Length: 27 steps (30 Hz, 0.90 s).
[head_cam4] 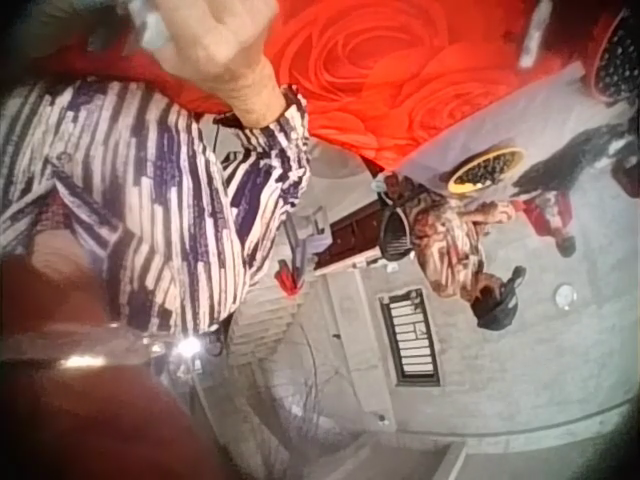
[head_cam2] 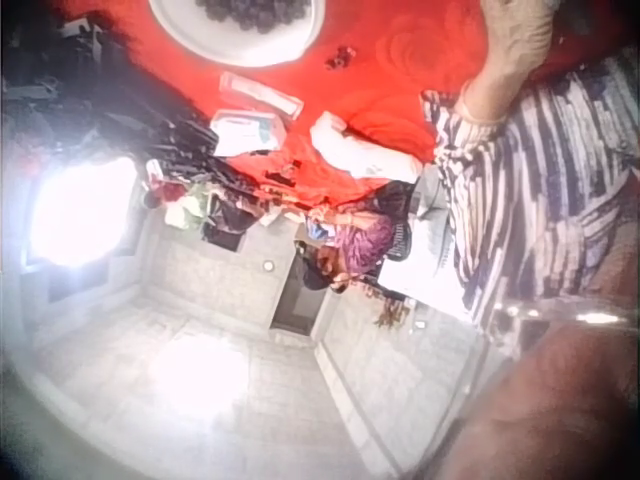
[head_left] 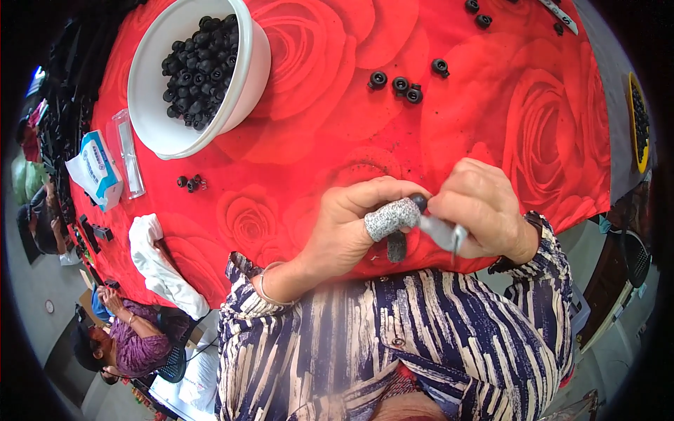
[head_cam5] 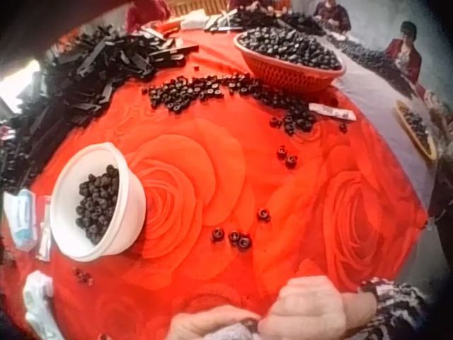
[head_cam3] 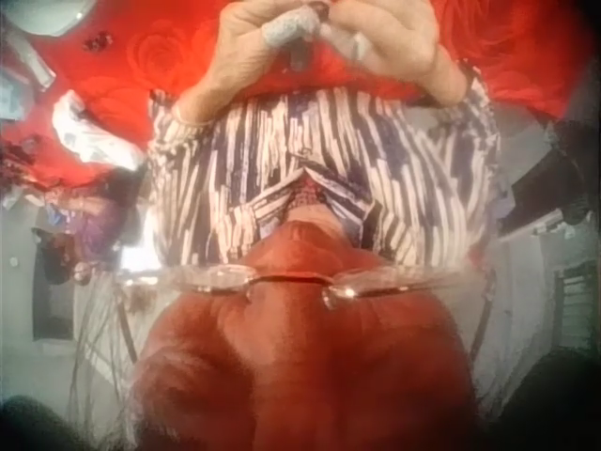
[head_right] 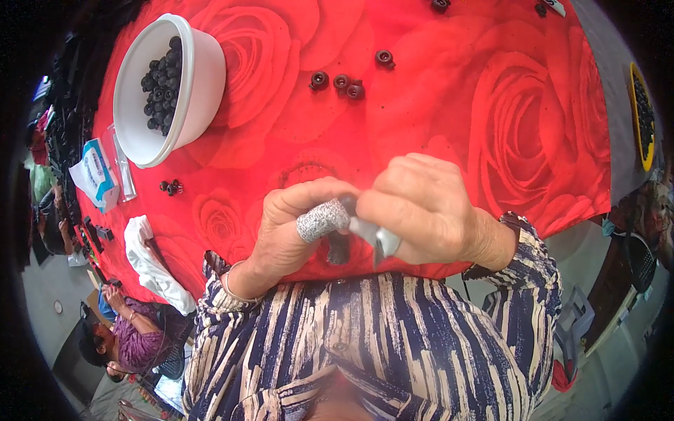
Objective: The person takes small black plastic components from a bowl, trims them using a small blade held by hand, and places the finished pieces onto the table.
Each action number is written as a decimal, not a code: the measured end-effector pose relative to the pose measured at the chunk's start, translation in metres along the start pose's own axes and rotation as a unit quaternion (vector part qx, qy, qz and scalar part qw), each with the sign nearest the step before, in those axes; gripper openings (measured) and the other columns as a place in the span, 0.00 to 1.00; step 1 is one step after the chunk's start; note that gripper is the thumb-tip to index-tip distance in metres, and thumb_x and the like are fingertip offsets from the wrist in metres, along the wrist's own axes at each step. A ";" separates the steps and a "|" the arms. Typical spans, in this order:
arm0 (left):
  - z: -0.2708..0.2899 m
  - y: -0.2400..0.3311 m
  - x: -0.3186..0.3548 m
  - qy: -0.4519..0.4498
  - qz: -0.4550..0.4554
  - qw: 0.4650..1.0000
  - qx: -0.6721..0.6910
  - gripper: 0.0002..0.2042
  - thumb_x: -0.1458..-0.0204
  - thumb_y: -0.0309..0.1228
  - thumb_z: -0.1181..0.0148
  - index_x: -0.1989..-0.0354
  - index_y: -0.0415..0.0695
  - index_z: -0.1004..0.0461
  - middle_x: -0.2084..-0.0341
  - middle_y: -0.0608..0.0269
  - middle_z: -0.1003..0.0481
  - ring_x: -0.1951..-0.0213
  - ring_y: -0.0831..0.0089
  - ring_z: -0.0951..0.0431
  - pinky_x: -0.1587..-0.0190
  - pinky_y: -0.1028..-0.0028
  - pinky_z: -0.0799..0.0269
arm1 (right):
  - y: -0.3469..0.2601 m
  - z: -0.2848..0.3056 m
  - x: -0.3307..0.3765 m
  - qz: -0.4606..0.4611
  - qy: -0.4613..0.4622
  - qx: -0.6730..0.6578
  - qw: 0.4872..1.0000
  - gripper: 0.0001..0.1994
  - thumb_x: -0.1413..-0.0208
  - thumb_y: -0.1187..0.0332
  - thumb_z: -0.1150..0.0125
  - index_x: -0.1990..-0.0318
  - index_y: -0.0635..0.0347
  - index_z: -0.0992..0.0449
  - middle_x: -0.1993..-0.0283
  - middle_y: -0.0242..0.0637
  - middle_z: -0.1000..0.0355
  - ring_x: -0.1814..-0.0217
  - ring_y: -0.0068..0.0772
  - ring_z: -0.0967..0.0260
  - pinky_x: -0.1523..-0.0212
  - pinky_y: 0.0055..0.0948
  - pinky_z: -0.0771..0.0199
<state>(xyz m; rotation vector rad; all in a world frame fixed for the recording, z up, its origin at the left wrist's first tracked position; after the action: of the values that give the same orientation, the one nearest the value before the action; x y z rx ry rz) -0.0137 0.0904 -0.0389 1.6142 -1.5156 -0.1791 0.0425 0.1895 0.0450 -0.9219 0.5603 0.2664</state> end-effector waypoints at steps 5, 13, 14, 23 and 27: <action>0.004 0.010 0.000 0.014 -0.055 0.997 -0.050 0.11 0.45 0.23 0.43 0.54 0.36 0.25 0.67 0.66 0.27 0.73 0.83 0.26 0.73 0.83 0.30 | 0.021 0.003 -0.004 -0.129 -0.031 -0.139 0.981 0.16 0.55 0.76 0.37 0.57 0.66 0.31 0.70 0.40 0.33 0.74 0.36 0.34 0.77 0.30 0.36; 0.000 0.018 0.001 0.004 -0.098 0.988 -0.120 0.11 0.45 0.23 0.43 0.53 0.35 0.26 0.64 0.63 0.28 0.69 0.82 0.25 0.71 0.83 0.29 | 0.030 -0.002 0.002 -0.191 -0.046 -0.026 0.980 0.13 0.51 0.77 0.41 0.57 0.66 0.30 0.70 0.40 0.34 0.73 0.36 0.33 0.74 0.31 0.33; 0.000 0.017 0.001 0.004 -0.098 0.988 -0.121 0.11 0.45 0.23 0.43 0.53 0.35 0.26 0.64 0.63 0.28 0.69 0.82 0.25 0.71 0.83 0.29 | 0.030 -0.002 0.002 -0.192 -0.050 -0.020 0.980 0.12 0.51 0.76 0.40 0.58 0.66 0.29 0.70 0.40 0.34 0.73 0.36 0.33 0.74 0.32 0.33; 0.000 0.020 0.001 -0.011 -0.146 0.975 -0.166 0.12 0.45 0.23 0.43 0.52 0.34 0.27 0.64 0.62 0.28 0.66 0.81 0.25 0.69 0.83 0.29 | 0.029 -0.006 0.005 -0.175 -0.077 -0.020 0.981 0.17 0.56 0.80 0.41 0.55 0.69 0.29 0.66 0.44 0.32 0.70 0.37 0.32 0.72 0.30 0.32; 0.000 0.017 0.000 0.003 -0.100 0.987 -0.129 0.12 0.44 0.24 0.43 0.52 0.34 0.27 0.64 0.62 0.28 0.67 0.81 0.25 0.69 0.83 0.29 | 0.028 -0.003 0.001 -0.176 -0.043 -0.014 0.983 0.12 0.52 0.77 0.39 0.59 0.67 0.28 0.71 0.40 0.34 0.75 0.36 0.32 0.76 0.32 0.32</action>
<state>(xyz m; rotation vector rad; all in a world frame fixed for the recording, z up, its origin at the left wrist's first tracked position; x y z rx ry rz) -0.0259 0.0928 -0.0273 1.5520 -1.2656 -0.4629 0.0296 0.2034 0.0236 -1.0129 0.3057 -0.0059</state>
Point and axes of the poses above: each hand's wrist, its own x-axis away from the middle knuckle, its own z-axis out of the back of the hand, y = z × x, the point moved 9 cm from there along -x, towards the middle knuckle
